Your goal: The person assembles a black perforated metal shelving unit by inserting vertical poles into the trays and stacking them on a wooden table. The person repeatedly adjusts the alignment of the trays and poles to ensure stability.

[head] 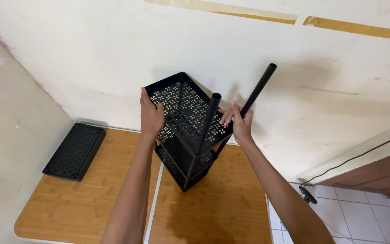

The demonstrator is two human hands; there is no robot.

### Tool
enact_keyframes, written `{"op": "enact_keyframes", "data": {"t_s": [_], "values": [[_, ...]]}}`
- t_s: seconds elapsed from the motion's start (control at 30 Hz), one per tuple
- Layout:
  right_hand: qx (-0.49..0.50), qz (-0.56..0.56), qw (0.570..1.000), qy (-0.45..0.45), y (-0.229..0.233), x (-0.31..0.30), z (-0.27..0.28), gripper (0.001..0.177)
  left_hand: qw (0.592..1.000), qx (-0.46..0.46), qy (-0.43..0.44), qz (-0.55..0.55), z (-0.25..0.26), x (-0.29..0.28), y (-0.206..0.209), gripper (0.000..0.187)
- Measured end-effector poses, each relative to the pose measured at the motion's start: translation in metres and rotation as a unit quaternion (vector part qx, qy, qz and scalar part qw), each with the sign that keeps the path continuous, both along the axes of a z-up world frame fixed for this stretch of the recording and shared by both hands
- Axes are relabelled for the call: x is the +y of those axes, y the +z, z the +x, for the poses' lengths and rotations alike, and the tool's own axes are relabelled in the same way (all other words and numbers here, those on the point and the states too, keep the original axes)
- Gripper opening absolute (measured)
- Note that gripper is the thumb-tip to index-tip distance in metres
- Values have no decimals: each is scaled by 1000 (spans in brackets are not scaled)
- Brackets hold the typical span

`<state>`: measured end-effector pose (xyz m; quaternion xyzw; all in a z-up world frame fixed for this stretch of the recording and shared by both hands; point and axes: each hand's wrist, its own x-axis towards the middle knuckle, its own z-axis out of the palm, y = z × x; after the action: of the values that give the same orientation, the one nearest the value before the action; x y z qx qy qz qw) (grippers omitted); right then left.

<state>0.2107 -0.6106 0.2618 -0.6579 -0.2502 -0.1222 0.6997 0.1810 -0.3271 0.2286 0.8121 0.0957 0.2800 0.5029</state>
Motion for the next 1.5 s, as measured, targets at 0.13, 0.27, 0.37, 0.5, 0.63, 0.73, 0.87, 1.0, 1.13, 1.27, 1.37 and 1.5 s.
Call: {"op": "enact_keyframes", "data": {"t_s": [0.13,0.27,0.37,0.5,0.63,0.73,0.87,1.0,1.13,1.27,1.37,1.5], "values": [[-23,-19,999,23,4,-9,-11,59,999,8,-32,10,11,0,-7,78],[-37,-34,997,51,8,-14,-21,55,997,25,-72,22,22,5,-14,81],[-52,-30,992,111,15,-15,-29,49,993,23,-103,62,35,6,-13,78],[-38,-50,994,95,19,-19,-42,48,988,52,-143,38,43,0,-13,78],[-42,-75,994,61,17,-19,-58,49,981,59,-183,35,46,-7,-5,76],[-36,-82,996,29,14,-18,-65,50,976,66,-205,41,50,-14,3,74],[-35,-73,997,-9,9,-18,-78,51,968,84,-226,71,51,-25,10,70],[-27,-82,995,-46,8,-16,-91,45,953,99,-273,89,49,-38,14,71],[9,-114,991,-70,11,-16,-105,33,946,92,-291,111,42,-47,14,72],[31,-148,985,-81,10,-14,-111,33,939,120,-303,112,34,-48,13,73],[17,-146,986,-74,9,-11,-107,33,941,123,-297,109,29,-47,12,74],[37,-197,974,-100,7,-11,-105,35,945,102,-294,102,19,-43,13,71]]}}
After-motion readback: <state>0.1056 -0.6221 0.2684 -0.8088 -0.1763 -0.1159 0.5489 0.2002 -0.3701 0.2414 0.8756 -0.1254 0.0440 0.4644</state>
